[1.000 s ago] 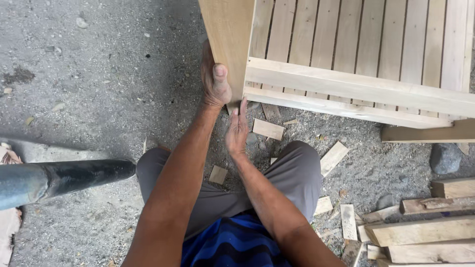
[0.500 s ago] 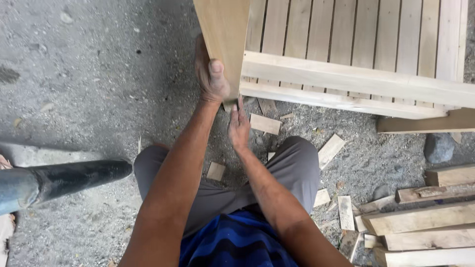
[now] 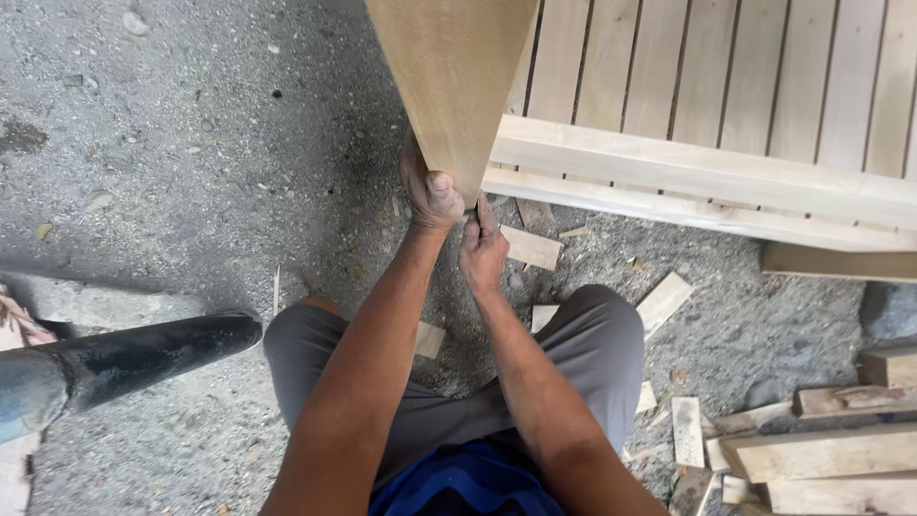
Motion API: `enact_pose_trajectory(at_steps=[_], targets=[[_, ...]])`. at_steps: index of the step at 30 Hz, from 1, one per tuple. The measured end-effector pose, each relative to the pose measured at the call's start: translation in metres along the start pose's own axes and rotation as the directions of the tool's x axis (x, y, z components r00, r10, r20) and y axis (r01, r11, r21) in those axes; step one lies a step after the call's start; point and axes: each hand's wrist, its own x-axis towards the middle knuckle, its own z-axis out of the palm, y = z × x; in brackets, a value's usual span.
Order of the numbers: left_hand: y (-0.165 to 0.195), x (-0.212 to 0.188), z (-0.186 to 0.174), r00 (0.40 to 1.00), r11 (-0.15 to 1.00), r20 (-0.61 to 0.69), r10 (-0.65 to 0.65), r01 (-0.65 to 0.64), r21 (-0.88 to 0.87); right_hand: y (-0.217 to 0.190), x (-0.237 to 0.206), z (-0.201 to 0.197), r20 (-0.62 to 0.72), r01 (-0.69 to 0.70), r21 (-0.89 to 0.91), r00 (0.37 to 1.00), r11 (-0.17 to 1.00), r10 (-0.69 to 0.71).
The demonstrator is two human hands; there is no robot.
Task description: The person sands a slatted wooden furniture frame, rubbing sandpaper by hand along the top rails, edges and side panels. They then sit on the ground and sand the legs and lower edges of the frame, running a hand over surfaces between passes.
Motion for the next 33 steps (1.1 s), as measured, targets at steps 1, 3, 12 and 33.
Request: enact_pose_trajectory(at_steps=[1,3,12,33], targets=[[-0.002,-0.002,0.001,1.000,1.000,0.012,-0.007,0.007,-0.008,0.003,0.001,0.000,0.024,-0.013,-0.055,1.000,0.998,0.014],[-0.007,-0.007,0.001,0.999,1.000,0.026,-0.030,0.030,-0.002,0.008,0.000,-0.001,0.074,-0.029,-0.173,0.996,0.985,0.042],[-0.030,-0.017,0.001,0.999,0.996,0.009,-0.044,0.043,0.081,0.023,0.002,0.003,0.025,0.038,0.130,0.999,0.991,-0.041],[-0.035,-0.023,0.003,1.000,1.000,-0.013,0.025,-0.025,0.004,0.015,-0.009,0.012,-0.015,0.050,0.304,0.999,0.951,-0.048]])
